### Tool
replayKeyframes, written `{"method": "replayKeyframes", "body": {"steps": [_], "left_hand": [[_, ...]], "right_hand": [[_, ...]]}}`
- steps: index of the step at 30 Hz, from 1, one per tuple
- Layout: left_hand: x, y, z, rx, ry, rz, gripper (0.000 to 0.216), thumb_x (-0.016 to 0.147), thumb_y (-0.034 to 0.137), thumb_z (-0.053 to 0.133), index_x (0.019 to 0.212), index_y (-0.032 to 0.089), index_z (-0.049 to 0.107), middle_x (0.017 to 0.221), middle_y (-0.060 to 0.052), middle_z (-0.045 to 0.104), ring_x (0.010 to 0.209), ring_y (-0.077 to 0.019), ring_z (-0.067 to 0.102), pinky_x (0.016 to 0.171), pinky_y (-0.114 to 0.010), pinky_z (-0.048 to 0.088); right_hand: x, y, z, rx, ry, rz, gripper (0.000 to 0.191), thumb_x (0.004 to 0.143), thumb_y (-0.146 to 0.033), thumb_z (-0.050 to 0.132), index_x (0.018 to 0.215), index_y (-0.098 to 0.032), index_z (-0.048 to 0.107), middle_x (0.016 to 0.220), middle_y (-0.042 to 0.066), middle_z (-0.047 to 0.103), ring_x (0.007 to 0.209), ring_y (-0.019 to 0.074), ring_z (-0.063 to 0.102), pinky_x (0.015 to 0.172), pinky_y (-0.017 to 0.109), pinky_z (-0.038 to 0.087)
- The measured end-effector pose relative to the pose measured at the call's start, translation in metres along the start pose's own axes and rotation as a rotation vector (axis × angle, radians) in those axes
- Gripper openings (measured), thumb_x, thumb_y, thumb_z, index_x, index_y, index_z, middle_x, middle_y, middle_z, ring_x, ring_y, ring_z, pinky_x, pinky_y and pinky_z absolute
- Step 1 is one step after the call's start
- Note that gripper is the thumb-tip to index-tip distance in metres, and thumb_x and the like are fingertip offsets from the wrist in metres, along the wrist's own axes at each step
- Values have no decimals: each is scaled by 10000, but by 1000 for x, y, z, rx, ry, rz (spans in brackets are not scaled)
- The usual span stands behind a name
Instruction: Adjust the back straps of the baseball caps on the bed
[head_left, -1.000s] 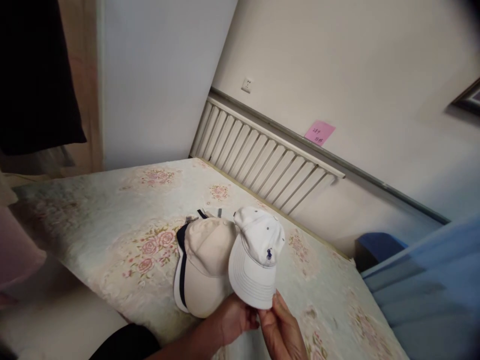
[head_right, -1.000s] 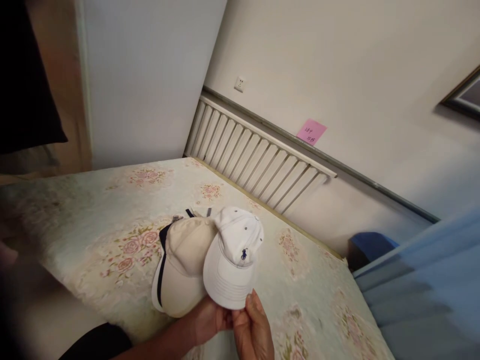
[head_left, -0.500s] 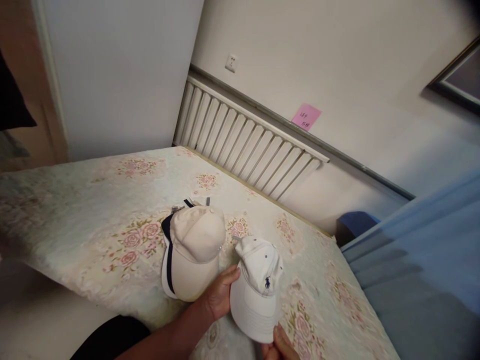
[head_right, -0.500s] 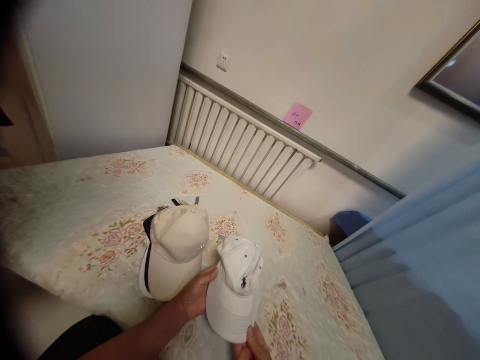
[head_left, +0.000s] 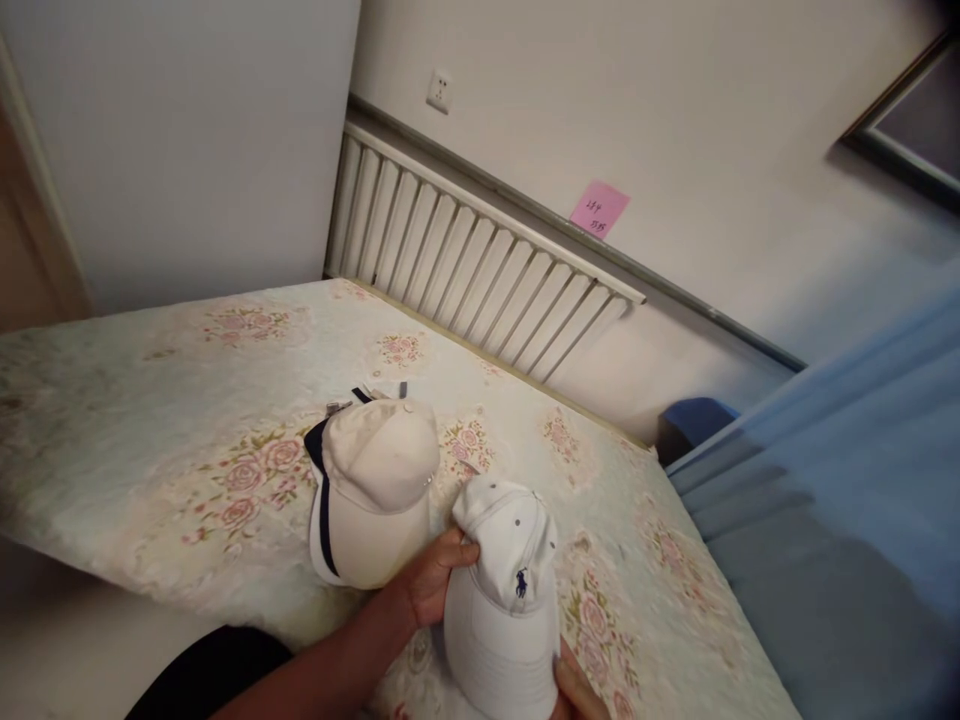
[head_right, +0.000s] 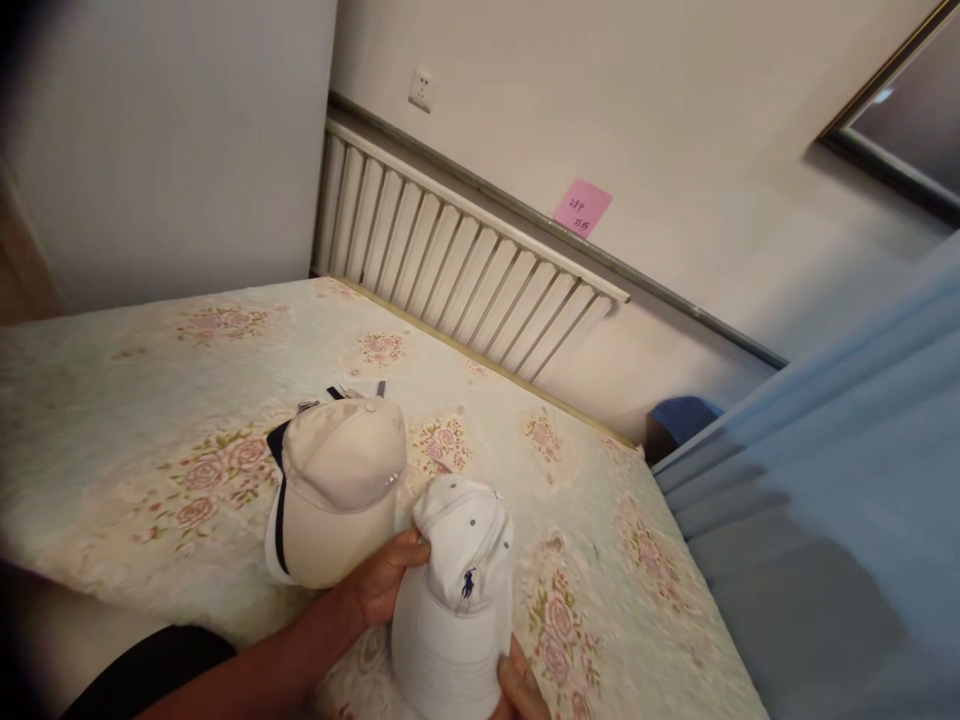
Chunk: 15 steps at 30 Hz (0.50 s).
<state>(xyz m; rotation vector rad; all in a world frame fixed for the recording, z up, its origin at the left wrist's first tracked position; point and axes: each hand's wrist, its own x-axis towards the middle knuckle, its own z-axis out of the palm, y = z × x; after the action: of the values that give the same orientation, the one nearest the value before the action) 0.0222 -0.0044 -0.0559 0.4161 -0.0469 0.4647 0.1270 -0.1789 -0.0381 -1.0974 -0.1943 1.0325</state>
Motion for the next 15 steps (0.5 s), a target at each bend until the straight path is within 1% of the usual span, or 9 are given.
{"method": "replayKeyframes", "body": {"steps": [3, 7, 9, 12, 15], "left_hand": [[-2, -3, 3, 44, -4, -63, 406, 693, 129, 662, 1099, 128, 645, 892, -127, 721, 779, -259, 672, 753, -362, 469], [-6, -5, 7, 69, -55, -142, 456, 686, 116, 665, 1140, 146, 631, 926, -130, 715, 829, -263, 668, 752, -351, 477], [-7, -5, 6, 60, -71, -157, 438, 700, 139, 663, 1137, 143, 634, 944, -137, 711, 860, -273, 664, 763, -358, 476], [-8, -6, 4, 52, -72, -162, 425, 699, 148, 666, 1124, 146, 641, 954, -138, 708, 874, -279, 661, 768, -364, 475], [-7, -9, 2, 55, -56, -171, 434, 689, 119, 657, 1121, 159, 642, 965, -128, 707, 873, -272, 661, 771, -361, 472]], "right_hand": [[4, -10, 5, -2, -33, 24, 512, 622, -444, 734, 1089, -243, 678, 1008, 83, 726, 1079, 322, 611, 966, 519, 431], [2, -17, 14, 67, -74, 70, 489, 584, -376, 771, 1037, -208, 693, 985, 110, 730, 1052, 328, 623, 973, 546, 407], [-2, -19, 20, 115, -91, 90, 469, 577, -332, 777, 1025, -217, 696, 975, 107, 733, 1033, 321, 633, 976, 540, 404], [-10, -21, 27, 144, -102, 85, 514, 576, -279, 774, 1077, -229, 675, 1013, 105, 724, 1023, 316, 637, 978, 536, 403], [-13, -26, 26, 142, -81, 85, 542, 554, -258, 782, 1083, -215, 671, 1060, 117, 709, 1051, 331, 621, 980, 550, 391]]}}
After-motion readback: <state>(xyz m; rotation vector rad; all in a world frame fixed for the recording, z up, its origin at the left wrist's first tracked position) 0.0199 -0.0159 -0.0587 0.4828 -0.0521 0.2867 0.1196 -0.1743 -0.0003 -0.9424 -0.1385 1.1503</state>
